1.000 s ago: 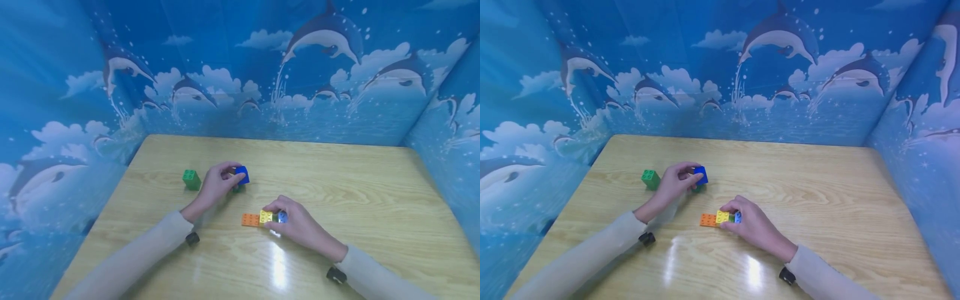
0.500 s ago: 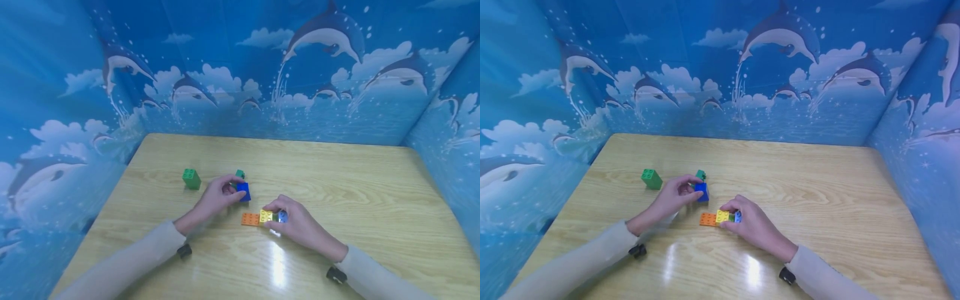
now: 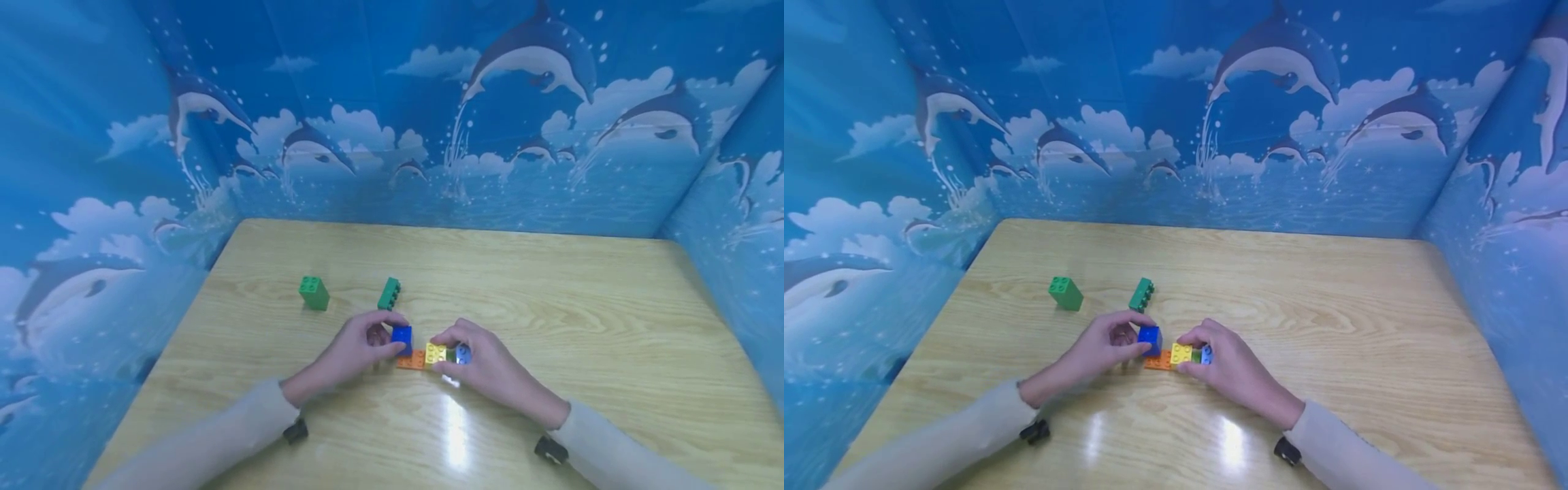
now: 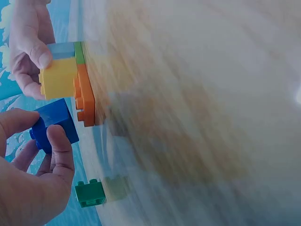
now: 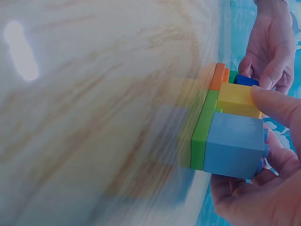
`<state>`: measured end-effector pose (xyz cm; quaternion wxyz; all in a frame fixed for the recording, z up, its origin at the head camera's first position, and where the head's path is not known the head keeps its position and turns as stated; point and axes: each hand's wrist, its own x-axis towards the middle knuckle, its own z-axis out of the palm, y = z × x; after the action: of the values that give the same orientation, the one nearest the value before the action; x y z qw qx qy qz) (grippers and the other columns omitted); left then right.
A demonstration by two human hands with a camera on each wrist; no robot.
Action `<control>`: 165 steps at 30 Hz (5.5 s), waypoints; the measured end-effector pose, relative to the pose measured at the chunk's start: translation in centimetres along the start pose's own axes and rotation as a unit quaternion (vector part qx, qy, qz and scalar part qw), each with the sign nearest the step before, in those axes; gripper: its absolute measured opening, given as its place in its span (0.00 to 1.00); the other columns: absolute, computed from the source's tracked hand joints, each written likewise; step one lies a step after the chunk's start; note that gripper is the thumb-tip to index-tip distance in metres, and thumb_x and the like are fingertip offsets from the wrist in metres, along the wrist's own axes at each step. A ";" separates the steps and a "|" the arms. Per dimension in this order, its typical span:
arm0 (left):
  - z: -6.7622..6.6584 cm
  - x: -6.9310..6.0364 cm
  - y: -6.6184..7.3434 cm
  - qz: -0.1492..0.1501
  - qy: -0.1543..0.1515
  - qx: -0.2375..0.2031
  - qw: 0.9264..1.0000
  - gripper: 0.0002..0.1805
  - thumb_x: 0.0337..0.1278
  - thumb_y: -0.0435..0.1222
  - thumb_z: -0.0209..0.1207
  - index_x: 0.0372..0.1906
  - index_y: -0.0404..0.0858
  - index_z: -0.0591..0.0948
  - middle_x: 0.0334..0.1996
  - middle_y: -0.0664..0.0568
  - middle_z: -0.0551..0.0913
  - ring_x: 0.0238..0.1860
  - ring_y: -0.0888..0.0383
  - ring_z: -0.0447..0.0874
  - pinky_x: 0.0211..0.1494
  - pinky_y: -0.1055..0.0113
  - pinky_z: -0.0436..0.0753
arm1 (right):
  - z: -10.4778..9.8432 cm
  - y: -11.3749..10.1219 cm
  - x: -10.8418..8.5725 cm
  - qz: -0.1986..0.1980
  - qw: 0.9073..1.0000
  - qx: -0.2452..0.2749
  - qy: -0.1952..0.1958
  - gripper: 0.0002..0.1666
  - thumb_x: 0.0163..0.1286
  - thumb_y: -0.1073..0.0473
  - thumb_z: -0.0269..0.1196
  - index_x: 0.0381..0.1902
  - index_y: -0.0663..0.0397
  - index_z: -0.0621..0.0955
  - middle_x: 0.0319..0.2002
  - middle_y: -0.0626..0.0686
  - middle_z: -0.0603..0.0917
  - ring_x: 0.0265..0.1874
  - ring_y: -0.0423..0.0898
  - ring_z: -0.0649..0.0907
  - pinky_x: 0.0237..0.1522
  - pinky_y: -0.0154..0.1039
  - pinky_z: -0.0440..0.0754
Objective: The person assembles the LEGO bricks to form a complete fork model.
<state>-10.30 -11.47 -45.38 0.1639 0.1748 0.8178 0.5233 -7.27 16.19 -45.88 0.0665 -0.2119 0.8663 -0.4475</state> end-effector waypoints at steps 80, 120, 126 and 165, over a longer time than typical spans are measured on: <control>-0.3 3.0 -1.6 -0.136 0.185 0.054 0.972 0.35 0.65 0.46 0.77 0.70 0.35 0.77 0.60 0.44 0.83 0.46 0.51 0.83 0.50 0.56 0.86 | 0.1 0.0 -0.2 0.025 1.000 0.009 0.004 0.19 0.65 0.56 0.82 0.50 0.49 0.87 0.46 0.41 0.86 0.47 0.42 0.84 0.54 0.42 0.86; 0.0 4.6 -0.9 -0.042 0.137 0.016 0.990 0.25 0.64 0.26 0.72 0.65 0.41 0.87 0.52 0.48 0.85 0.45 0.53 0.85 0.51 0.59 0.88 | 0.0 -0.2 0.0 0.044 0.999 0.017 0.000 0.19 0.64 0.56 0.82 0.50 0.48 0.87 0.46 0.41 0.86 0.48 0.43 0.84 0.55 0.44 0.86; 0.2 4.9 -0.9 -0.051 0.111 0.016 0.992 0.25 0.64 0.26 0.73 0.65 0.40 0.87 0.53 0.49 0.88 0.47 0.54 0.86 0.54 0.60 0.88 | -0.1 -0.1 0.0 0.042 0.999 0.017 -0.001 0.19 0.64 0.57 0.82 0.50 0.48 0.87 0.46 0.42 0.86 0.48 0.43 0.85 0.56 0.44 0.86; 1.8 7.3 -0.8 0.002 -0.027 0.102 0.994 0.23 0.63 0.29 0.75 0.63 0.36 0.87 0.41 0.54 0.81 0.38 0.58 0.80 0.42 0.66 0.84 | 0.1 -0.2 -0.1 0.032 0.999 0.001 0.004 0.19 0.64 0.57 0.82 0.50 0.48 0.88 0.44 0.41 0.84 0.46 0.42 0.84 0.51 0.41 0.86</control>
<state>-16.04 -7.04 -47.41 0.1663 0.2067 0.8616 0.4328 -7.09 16.12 -45.79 0.0780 -0.1824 0.8722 -0.4471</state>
